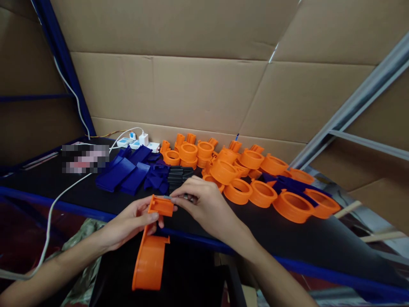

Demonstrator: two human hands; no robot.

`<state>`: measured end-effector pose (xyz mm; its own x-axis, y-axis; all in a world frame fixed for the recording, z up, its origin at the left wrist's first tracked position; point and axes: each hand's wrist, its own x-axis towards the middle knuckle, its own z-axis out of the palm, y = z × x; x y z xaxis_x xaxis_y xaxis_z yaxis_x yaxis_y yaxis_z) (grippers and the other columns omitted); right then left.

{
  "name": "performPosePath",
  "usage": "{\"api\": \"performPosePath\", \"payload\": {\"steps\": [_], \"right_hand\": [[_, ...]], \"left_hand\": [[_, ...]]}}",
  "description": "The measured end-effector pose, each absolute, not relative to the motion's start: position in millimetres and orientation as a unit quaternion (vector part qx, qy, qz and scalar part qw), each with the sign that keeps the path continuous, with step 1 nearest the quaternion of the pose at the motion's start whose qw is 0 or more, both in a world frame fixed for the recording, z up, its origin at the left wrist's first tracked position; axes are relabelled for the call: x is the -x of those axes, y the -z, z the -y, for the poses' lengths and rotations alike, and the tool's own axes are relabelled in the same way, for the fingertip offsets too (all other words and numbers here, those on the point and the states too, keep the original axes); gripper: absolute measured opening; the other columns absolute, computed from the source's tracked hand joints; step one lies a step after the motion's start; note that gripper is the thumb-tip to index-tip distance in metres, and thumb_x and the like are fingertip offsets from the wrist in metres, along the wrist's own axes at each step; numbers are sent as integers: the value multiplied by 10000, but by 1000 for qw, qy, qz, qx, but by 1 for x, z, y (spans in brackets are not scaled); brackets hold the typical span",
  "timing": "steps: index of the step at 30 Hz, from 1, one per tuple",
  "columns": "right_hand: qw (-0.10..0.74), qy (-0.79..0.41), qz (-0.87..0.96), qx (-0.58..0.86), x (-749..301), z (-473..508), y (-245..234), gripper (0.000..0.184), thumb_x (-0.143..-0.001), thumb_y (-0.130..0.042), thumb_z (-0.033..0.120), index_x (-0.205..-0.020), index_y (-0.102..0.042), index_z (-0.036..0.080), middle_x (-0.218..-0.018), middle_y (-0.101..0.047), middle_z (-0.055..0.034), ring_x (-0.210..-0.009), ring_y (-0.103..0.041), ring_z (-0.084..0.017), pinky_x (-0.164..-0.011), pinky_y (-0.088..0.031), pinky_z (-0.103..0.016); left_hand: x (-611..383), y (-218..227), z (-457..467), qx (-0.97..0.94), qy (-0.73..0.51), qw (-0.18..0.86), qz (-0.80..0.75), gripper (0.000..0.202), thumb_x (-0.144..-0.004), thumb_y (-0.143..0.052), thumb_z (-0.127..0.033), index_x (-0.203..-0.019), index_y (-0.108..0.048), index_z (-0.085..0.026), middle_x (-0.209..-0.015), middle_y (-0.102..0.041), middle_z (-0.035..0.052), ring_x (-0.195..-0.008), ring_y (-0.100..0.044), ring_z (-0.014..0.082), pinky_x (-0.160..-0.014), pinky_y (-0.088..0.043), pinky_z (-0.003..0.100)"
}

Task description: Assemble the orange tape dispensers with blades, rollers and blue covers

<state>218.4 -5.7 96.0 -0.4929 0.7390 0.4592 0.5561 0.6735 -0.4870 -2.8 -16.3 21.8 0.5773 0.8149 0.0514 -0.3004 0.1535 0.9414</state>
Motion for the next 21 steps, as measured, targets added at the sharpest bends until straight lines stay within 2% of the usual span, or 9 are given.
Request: {"api": "performPosePath", "payload": {"steps": [7,16,18,21], "right_hand": [[303,-155,858,385,-219,1,-85,104,-892,-702,310,-900,-782,244,-840,-687,-41,-787,-637,-165,-680,-508,-280],[352,-137,854,357,-198,-6,-64,155,-926,-662,340,-928,-790,254,-856,-677,-58,-863,-623,-191,-733,-527,-318],[348,-130,855,361,-199,-10,-64,191,-951,-627,347,-1022,-780,259,-913,-695,-60,-881,-638,-186,-756,-533,-316],[332,-69,848,406,-211,-20,-72,278,-997,-547,356,-1190,-724,263,-1064,-723,-65,-975,-656,-202,-842,-531,-344]], "left_hand": [[2,-20,17,-520,-385,723,-244,332,-830,-768,-335,-1105,-677,-174,-843,-674,45,-709,-579,136,-633,-425,243],[1,-18,17,-533,-379,713,-253,376,-896,-692,-368,-1199,-638,-151,-761,-721,53,-666,-650,149,-608,-446,233],[1,-18,17,-505,-395,726,-247,361,-909,-671,-371,-1193,-629,-153,-818,-747,77,-659,-676,164,-609,-471,254],[2,-19,17,-457,-429,738,-249,328,-932,-632,-375,-1152,-628,-133,-1029,-762,164,-629,-683,158,-639,-517,290]]}}
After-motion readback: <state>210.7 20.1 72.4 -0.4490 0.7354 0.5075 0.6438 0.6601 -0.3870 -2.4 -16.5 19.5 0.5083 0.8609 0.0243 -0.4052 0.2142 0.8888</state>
